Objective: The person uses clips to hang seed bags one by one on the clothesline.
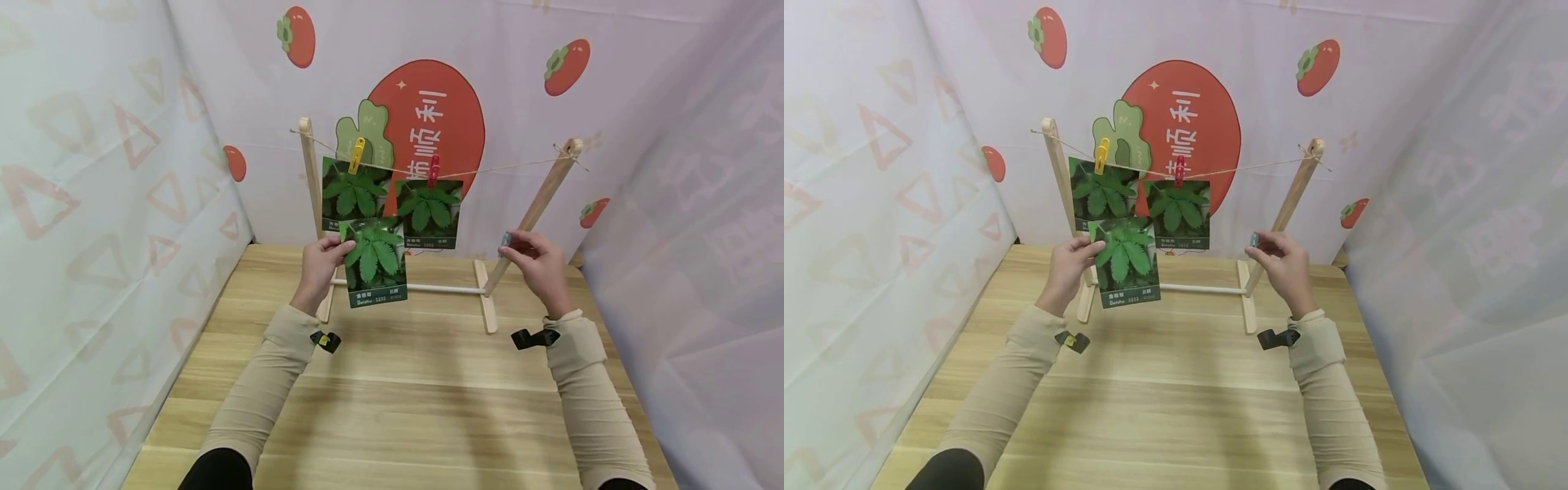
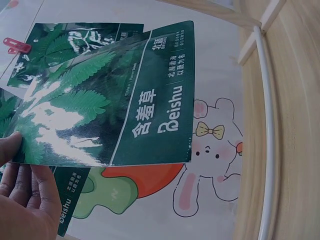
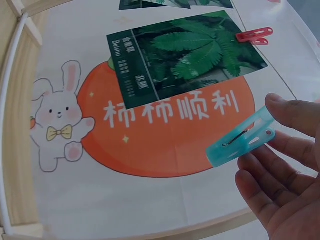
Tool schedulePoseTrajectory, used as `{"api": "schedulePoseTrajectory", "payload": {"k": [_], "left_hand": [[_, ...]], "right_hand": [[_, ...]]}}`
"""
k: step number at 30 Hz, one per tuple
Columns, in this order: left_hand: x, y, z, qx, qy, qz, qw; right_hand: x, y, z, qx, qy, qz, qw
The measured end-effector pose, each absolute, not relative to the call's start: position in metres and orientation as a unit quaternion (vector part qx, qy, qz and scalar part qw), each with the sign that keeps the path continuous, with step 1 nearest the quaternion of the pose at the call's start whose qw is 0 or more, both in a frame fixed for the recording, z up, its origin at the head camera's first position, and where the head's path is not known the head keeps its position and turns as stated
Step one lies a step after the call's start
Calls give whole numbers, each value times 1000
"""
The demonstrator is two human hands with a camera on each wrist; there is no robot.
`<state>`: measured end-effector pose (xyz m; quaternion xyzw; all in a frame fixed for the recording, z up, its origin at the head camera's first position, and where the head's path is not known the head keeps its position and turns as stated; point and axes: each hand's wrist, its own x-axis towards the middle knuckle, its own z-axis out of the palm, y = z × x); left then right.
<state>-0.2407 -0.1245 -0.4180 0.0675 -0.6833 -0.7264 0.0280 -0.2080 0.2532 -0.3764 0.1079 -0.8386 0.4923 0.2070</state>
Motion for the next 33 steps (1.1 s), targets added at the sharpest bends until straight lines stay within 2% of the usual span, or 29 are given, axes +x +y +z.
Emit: {"api": "schedulePoseTrajectory", "payload": {"k": [16,25,33], "left_hand": [[-240,-116,-402,43,-689,-722,37],[-247,-93,-391,4,-703,-709,50],[-251,-68,-389,-7,-710,-703,41]], "right_hand": [[-193,233,-330,140,-834,482,229],[-221,247,-332,167,-837,462,243],[-235,254,-316,188,-823,465,266]]}}
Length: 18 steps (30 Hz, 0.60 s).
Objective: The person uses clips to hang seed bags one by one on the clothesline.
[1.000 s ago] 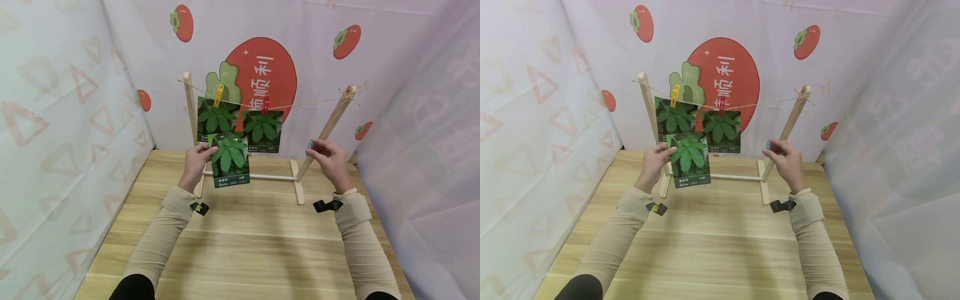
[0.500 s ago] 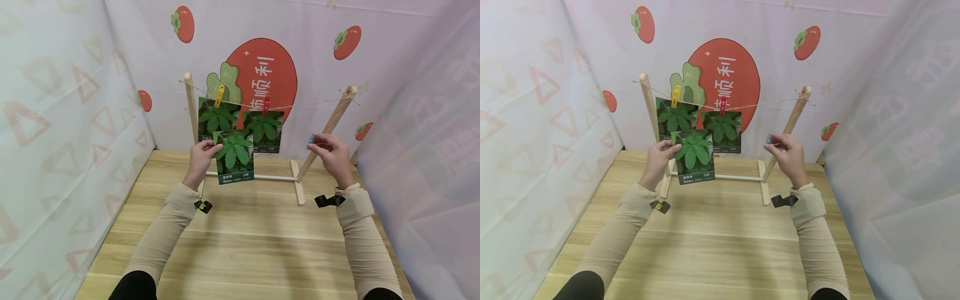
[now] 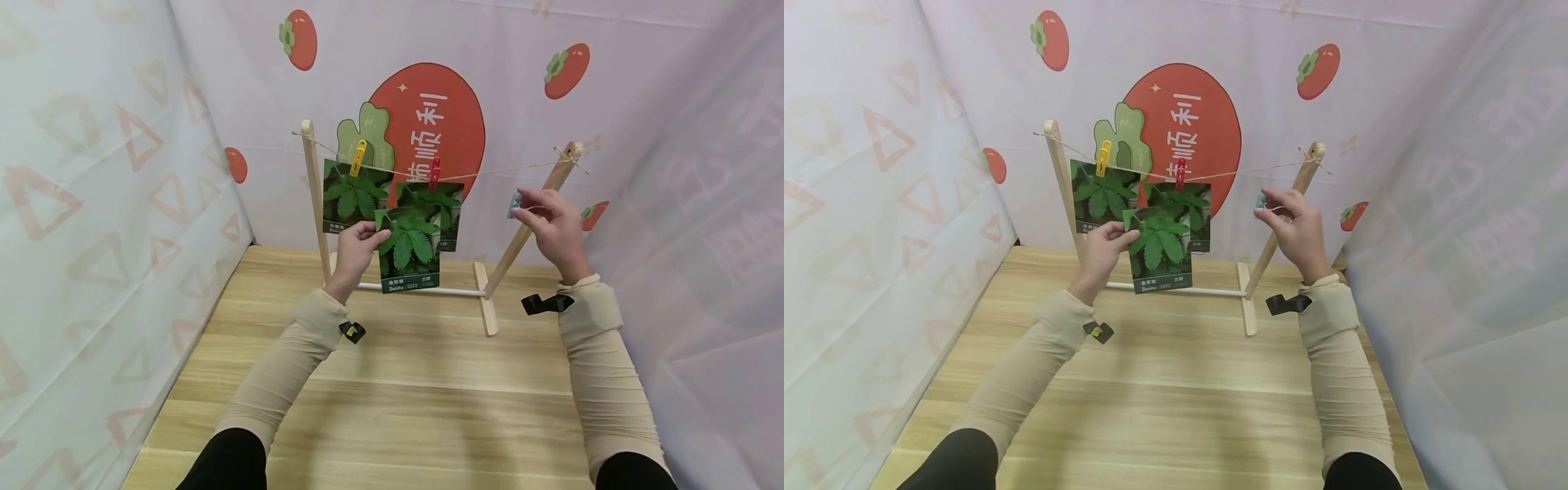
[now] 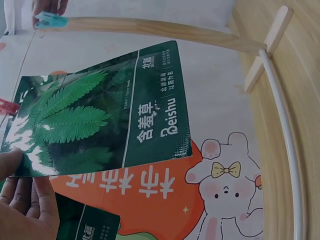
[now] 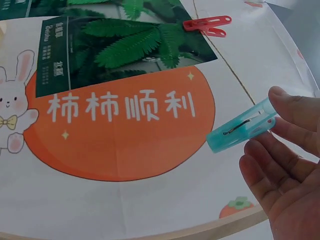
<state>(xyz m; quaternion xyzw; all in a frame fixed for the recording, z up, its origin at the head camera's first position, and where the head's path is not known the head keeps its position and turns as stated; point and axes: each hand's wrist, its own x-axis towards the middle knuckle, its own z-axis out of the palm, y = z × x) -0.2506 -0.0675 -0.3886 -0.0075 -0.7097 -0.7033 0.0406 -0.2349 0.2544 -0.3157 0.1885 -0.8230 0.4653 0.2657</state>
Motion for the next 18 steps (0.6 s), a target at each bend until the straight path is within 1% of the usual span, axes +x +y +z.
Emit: {"api": "schedulePoseTrajectory", "payload": {"k": [9,14,18], "left_hand": [[-255,-33,-389,-35,-728,-684,26],[-259,-16,-387,-47,-729,-683,5],[-263,-4,-384,-50,-726,-686,2]], "right_hand": [[-245,252,-295,205,-812,478,266],[-250,253,-283,200,-812,471,280],[-255,253,-274,189,-811,475,285]]}}
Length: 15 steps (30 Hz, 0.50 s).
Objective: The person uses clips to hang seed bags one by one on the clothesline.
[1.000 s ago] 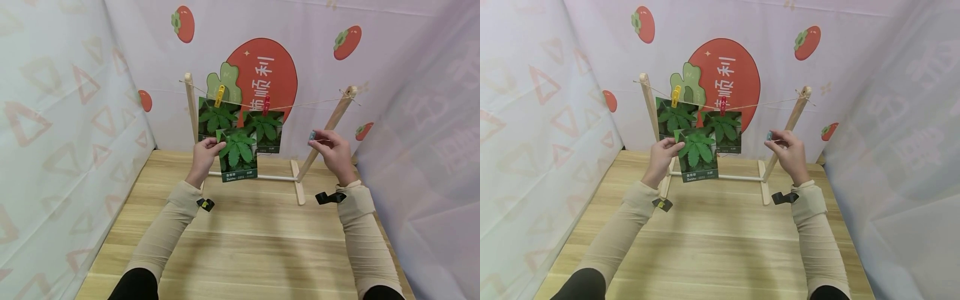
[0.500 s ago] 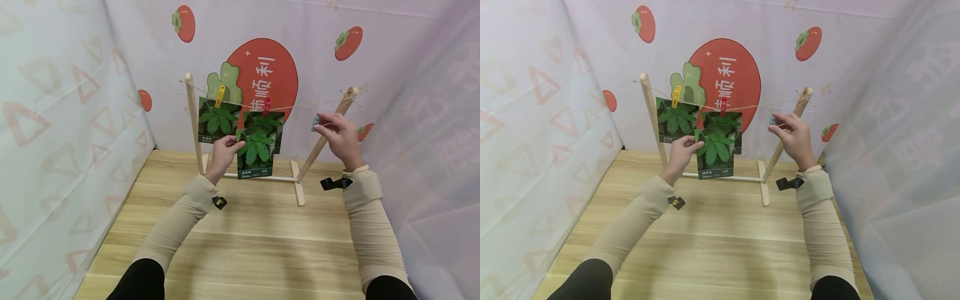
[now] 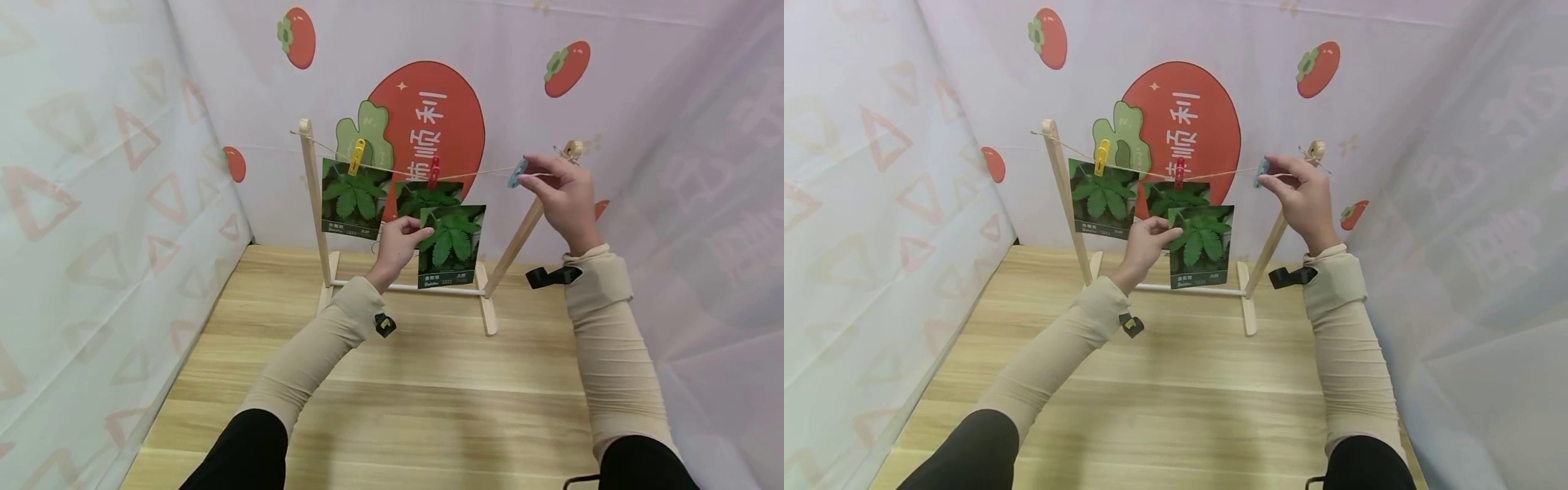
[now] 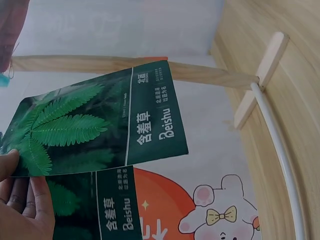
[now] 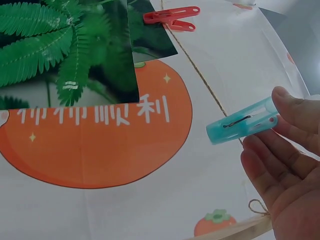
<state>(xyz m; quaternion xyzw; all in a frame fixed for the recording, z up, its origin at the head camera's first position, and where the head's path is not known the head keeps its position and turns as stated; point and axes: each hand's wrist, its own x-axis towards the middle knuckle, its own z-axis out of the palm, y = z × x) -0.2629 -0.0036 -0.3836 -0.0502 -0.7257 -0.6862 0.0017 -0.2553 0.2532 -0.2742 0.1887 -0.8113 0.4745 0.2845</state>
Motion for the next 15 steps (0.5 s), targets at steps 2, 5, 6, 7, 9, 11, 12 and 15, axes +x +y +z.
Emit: {"api": "schedulePoseTrajectory", "payload": {"k": [2,5,6,7,9,11,12,15], "left_hand": [[-264,2,-382,-47,-723,-689,0],[-266,11,-380,-41,-718,-694,-6],[-267,14,-379,-39,-717,-696,-9],[-267,17,-379,-38,-716,-697,-10],[-268,22,-378,-41,-715,-698,-12],[-268,28,-378,-44,-716,-697,-13],[-268,31,-378,-43,-716,-697,-14],[-268,41,-378,-39,-714,-699,-17]], "right_hand": [[-258,253,-271,183,-811,477,284],[-262,252,-265,175,-813,474,289],[-263,252,-264,172,-815,471,290],[-264,251,-262,170,-818,466,292],[-266,250,-259,163,-824,456,294],[-268,250,-256,158,-829,447,298],[-269,249,-255,156,-830,443,300],[-271,248,-252,158,-828,440,309]]}}
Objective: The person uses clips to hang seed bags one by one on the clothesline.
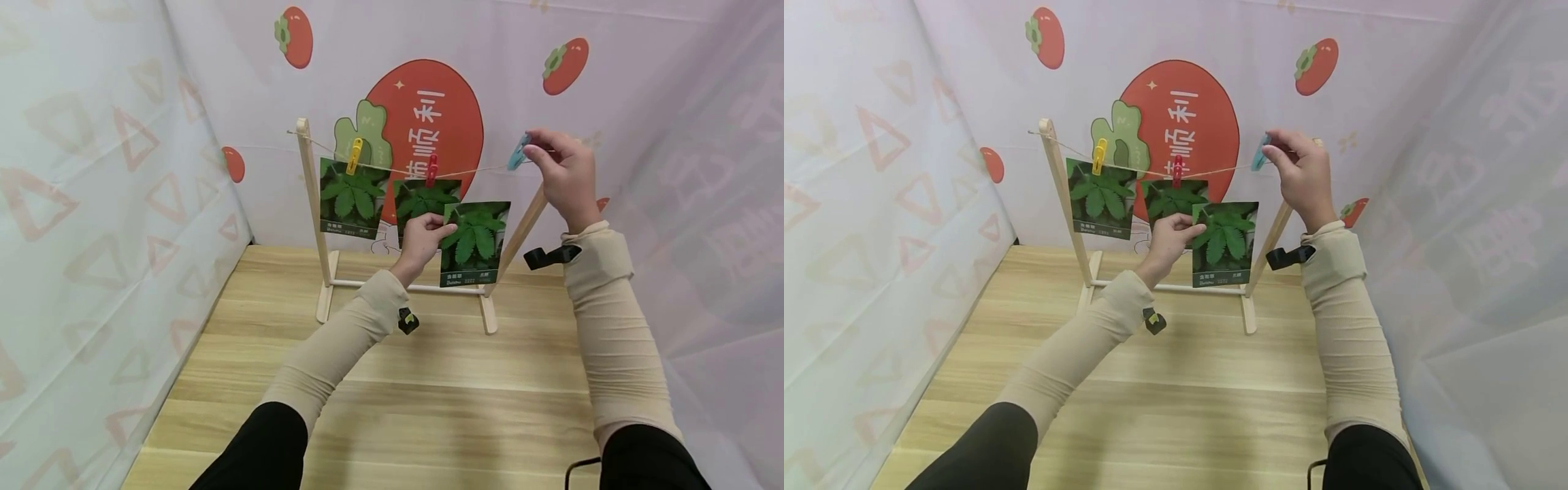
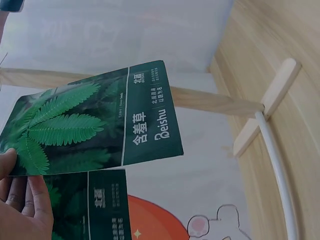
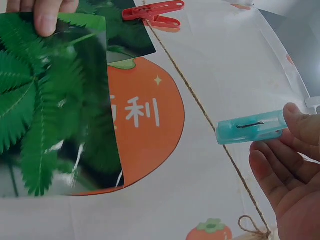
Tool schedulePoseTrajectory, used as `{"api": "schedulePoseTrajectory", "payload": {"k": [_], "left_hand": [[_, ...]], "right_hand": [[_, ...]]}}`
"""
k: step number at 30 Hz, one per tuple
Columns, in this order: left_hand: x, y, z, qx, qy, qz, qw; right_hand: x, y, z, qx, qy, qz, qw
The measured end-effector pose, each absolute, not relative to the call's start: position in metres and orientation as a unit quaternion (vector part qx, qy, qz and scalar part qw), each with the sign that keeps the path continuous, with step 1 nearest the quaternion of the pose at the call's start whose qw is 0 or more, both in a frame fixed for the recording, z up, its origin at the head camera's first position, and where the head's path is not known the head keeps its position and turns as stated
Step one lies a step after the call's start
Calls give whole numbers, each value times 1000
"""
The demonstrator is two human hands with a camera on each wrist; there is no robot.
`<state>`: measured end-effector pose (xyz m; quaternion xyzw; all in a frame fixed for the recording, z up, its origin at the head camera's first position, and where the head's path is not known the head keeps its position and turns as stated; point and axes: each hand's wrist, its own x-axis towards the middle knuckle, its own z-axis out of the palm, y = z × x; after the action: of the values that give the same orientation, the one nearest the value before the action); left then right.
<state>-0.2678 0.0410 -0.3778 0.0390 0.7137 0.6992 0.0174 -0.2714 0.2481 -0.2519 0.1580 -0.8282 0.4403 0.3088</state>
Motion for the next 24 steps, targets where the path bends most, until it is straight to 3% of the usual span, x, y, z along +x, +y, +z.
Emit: {"api": "schedulePoseTrajectory", "payload": {"k": [11,24], "left_hand": [[-267,72,-374,50,687,724,19],[-273,88,-352,29,645,763,21]], "right_hand": [[-282,246,-246,160,-811,462,321],[-278,246,-248,169,-857,382,302]]}}
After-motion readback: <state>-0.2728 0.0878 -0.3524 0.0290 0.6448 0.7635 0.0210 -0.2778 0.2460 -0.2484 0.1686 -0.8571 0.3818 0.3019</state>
